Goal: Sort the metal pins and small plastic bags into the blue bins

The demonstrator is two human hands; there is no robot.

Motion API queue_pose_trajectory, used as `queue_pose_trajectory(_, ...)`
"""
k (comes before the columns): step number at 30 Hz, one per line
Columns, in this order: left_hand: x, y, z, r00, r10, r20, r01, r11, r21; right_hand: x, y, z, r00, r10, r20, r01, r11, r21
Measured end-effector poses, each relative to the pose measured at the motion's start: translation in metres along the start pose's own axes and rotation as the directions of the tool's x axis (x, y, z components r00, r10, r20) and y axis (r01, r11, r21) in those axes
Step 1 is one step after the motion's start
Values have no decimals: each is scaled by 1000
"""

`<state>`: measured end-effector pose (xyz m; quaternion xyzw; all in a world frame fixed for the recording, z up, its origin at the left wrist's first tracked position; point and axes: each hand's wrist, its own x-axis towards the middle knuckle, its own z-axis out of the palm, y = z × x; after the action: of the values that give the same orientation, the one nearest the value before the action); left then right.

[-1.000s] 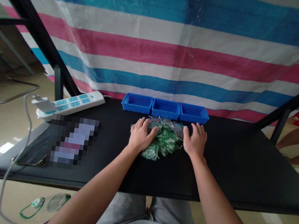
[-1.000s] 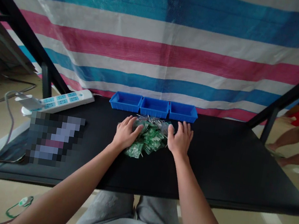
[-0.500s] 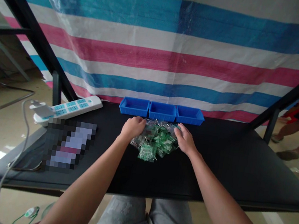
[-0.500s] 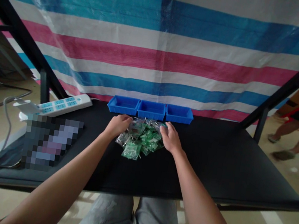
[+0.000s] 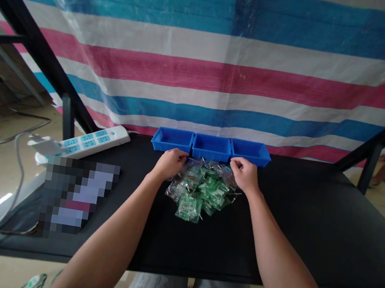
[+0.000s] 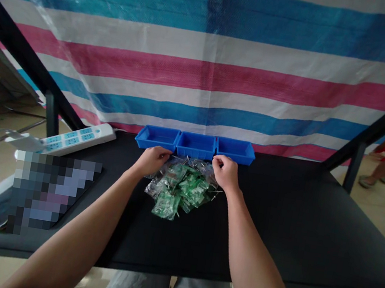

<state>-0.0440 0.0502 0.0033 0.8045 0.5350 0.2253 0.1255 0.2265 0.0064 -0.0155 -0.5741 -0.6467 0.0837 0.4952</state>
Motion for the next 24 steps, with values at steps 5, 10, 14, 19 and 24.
queue_pose_trajectory(5, 0, 2, 4, 1000, 10, 21, -13, 993, 116, -6, -2, -2, 995, -95, 26, 97, 990, -102)
queue_pose_trajectory(10, -1, 6, 6, 998, -45, 47, 37, 986, 162, -8, -5, -1, 994, -105, 18, 106, 988, -115)
queue_pose_trajectory(14, -1, 8, 7, 996, -67, 65, 58, 990, 126, -10, -10, -1, 994, -112, 15, 113, 989, -98)
queue_pose_trajectory(19, -6, 16, 1, 998, 8, -59, -4, 998, 57, -14, -20, -1, 993, -118, 11, 118, 991, -56)
queue_pose_trajectory(24, -21, 41, -6, 942, 297, -155, -291, 955, 64, -20, -33, 2, 968, -222, 113, 218, 975, 48)
